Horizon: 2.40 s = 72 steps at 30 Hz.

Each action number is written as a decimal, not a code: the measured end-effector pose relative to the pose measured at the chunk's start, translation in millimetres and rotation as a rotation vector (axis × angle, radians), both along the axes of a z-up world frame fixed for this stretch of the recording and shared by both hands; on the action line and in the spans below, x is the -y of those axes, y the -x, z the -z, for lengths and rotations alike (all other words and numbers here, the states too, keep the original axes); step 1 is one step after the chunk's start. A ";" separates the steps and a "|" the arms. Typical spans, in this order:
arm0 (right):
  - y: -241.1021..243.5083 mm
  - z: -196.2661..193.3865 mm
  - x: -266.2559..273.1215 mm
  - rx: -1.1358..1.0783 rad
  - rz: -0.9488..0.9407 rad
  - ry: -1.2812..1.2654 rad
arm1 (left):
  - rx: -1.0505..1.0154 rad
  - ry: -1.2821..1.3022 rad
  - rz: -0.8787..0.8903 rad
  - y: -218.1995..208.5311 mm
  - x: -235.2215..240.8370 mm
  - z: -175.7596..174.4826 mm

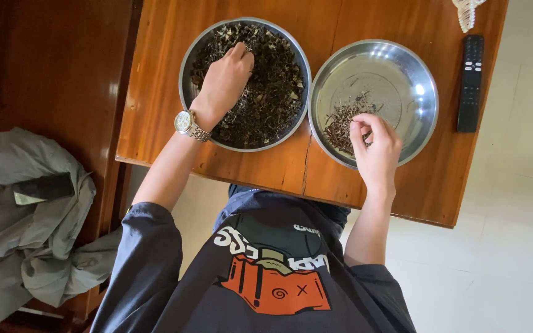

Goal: The person sorts dried herbs by hand, picking up small portions from a large metal bowl and transferring them into a smaller metal bowl on a wooden table. The hands repeatedly sift through the herbs, separating and moving them between the two bowls throughout the video.

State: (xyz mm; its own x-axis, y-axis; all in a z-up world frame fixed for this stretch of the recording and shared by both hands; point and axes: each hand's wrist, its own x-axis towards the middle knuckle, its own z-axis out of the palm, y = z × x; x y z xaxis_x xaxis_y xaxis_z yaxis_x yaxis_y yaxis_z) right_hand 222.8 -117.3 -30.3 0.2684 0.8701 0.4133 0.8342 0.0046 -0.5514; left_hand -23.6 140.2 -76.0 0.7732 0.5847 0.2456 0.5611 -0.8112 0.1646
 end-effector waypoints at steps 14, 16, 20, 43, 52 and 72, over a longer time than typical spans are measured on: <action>5.6 -0.2 -3.0 0.005 0.035 0.000 | 0.050 0.091 -0.028 -5.7 -2.5 0.3; 5.0 6.6 -2.6 -0.016 0.078 -0.020 | -0.012 0.080 -0.071 -8.1 -0.5 -4.7; 1.2 19.3 -2.9 -0.090 0.074 -0.033 | -0.055 0.095 -0.072 -8.7 3.1 -11.0; 17.1 15.5 -11.4 -0.109 -0.020 -0.047 | 0.202 0.306 -0.034 15.2 64.4 -54.5; 50.9 -9.0 -31.0 -0.134 -0.183 -0.037 | 0.303 0.227 0.127 -16.4 119.3 -47.8; 4.7 18.2 -6.4 -0.110 -0.058 -0.028 | 0.085 -0.109 0.071 -15.1 93.7 -61.5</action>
State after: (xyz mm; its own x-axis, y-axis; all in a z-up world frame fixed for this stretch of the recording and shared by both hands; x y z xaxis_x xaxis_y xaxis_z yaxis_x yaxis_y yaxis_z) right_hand 218.1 -110.8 -48.5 0.2627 0.8742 0.4084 0.7666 0.0679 -0.6385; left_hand -8.5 46.5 -14.4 0.7852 0.4957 0.3711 0.4896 -0.8639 0.1181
